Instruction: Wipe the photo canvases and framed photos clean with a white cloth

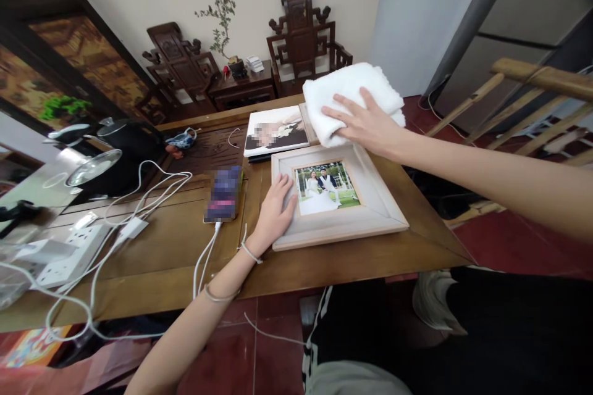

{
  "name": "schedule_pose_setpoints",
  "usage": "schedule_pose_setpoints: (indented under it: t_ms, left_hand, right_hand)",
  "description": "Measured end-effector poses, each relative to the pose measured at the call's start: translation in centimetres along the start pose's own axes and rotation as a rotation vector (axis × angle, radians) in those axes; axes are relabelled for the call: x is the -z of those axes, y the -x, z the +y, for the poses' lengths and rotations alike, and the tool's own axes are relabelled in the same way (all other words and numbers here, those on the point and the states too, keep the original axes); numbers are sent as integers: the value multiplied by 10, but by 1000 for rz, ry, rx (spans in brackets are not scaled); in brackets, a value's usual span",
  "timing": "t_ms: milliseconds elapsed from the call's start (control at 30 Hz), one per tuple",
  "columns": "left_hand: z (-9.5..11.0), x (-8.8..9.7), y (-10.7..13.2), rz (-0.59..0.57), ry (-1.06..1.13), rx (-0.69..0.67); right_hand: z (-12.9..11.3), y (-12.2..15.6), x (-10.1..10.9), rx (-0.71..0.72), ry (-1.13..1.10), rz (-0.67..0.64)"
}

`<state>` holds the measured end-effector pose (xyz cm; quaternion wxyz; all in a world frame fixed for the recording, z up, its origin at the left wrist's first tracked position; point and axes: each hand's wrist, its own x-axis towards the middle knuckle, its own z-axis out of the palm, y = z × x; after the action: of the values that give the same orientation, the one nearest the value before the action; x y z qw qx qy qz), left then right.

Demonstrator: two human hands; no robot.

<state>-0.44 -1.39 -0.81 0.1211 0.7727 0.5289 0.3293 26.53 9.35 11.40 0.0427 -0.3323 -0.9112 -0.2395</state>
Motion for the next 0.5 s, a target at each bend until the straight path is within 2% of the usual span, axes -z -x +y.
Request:
schedule_pose_setpoints:
  t_ms: [67, 167, 233, 333, 500]
  left_hand:
    - [0, 1, 0, -6, -14, -5]
    - [0, 1, -1, -17, -34, -6]
    - [0, 1, -2, -20, -44, -7]
    - [-1, 0, -2, -24, -59, -9]
    - [-2, -1, -2, -21, -71, -21]
  right_hand:
    - [-9, 7, -15, 31, -18, -56]
    - [-35, 18, -36, 60, -143, -195]
    - [-54, 26, -39, 65, -218, -270]
    - [-79, 39, -18, 36, -291, -369]
    - [-105, 64, 47, 7, -502, -546]
